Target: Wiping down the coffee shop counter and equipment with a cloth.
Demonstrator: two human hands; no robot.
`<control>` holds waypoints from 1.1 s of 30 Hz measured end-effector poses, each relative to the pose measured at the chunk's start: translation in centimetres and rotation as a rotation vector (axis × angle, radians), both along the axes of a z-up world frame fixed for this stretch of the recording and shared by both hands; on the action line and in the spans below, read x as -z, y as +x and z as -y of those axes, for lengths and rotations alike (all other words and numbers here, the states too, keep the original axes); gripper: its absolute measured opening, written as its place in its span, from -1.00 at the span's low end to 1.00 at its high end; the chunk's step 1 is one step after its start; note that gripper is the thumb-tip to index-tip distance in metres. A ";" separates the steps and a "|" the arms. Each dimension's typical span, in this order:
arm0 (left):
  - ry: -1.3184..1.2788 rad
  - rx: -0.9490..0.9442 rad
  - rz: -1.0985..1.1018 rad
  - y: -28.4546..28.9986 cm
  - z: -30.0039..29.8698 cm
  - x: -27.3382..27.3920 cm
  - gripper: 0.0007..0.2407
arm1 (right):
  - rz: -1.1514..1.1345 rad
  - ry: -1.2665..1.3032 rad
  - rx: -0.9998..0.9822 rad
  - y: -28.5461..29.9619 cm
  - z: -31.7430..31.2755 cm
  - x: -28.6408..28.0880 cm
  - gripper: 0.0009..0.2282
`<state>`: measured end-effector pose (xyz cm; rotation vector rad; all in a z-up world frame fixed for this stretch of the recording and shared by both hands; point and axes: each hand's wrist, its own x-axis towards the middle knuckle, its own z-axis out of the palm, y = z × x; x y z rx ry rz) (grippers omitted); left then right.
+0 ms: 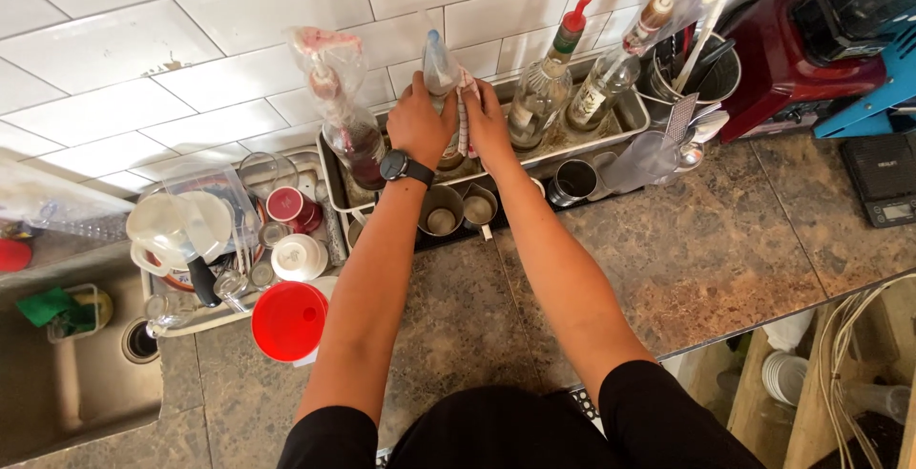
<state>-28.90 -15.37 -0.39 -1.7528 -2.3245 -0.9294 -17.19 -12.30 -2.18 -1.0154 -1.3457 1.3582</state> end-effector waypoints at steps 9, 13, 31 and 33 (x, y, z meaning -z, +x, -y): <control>-0.048 0.032 0.034 -0.9 -1.0 2.4 -0.40 | 0.236 0.106 0.163 0.1 -0.7 4.1 -0.64; -0.026 0.035 0.092 -1.4 -1.0 3.6 -0.37 | 0.397 0.218 0.207 1.5 1.1 1.9 -0.79; -0.187 0.252 0.793 3.4 20.8 -8.9 -0.43 | -0.847 -0.585 -0.087 9.8 21.0 -3.0 -0.16; -0.242 0.506 0.782 3.2 21.7 -7.4 -0.50 | -0.466 -0.475 -0.170 11.9 20.7 5.2 -0.50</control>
